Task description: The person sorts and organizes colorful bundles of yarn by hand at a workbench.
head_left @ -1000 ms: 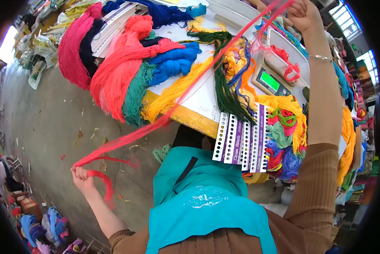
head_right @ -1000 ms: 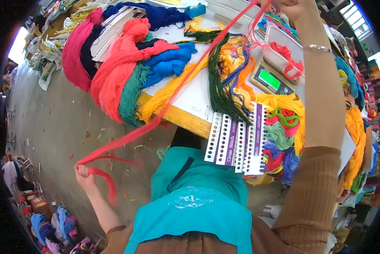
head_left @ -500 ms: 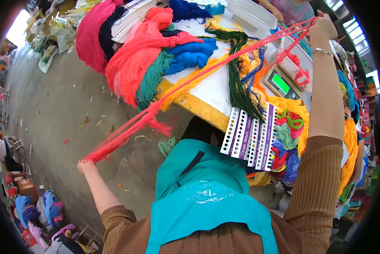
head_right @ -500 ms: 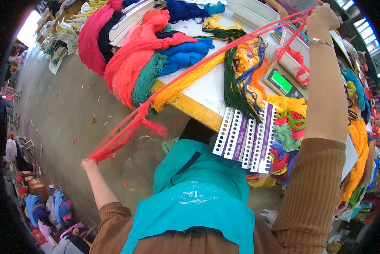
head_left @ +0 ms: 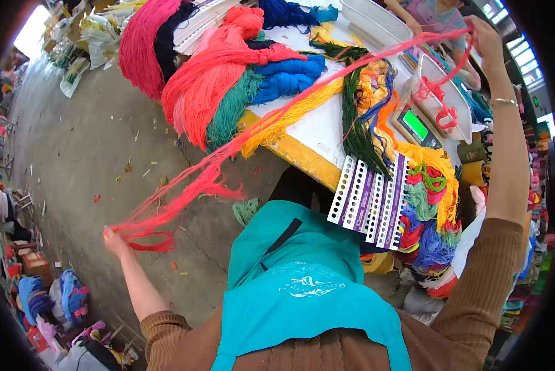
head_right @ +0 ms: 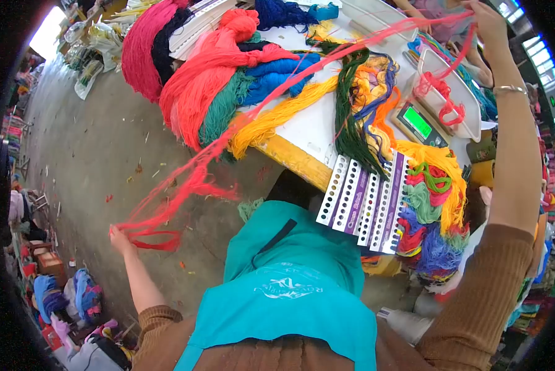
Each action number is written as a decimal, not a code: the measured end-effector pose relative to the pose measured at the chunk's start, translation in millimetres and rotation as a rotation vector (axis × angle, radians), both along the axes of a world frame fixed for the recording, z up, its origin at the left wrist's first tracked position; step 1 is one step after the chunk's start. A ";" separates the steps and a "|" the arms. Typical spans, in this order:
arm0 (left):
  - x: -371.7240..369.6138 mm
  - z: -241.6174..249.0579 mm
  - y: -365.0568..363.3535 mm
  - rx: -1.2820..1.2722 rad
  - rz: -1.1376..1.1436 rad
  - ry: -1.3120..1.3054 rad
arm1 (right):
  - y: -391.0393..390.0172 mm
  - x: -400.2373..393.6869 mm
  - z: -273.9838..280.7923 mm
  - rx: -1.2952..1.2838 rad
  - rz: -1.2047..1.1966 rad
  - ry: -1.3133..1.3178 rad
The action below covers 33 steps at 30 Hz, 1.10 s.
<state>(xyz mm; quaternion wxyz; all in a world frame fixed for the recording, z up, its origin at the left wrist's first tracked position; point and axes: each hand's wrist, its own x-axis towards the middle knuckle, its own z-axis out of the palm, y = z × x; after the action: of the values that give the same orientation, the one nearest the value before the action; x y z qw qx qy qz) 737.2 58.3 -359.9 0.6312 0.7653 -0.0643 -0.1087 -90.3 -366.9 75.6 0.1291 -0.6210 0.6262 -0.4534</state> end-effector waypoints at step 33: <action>-101.0 148.2 -182.7 -0.628 -0.496 0.279 | 199.4 -194.8 -39.1 -0.561 -0.339 -0.826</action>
<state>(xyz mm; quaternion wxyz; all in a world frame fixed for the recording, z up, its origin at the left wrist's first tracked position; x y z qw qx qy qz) 636.2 -124.5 -211.7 0.7912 0.4750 -0.1903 -0.3348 -285.1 -167.5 36.5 0.1187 -0.2913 0.4694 -0.8251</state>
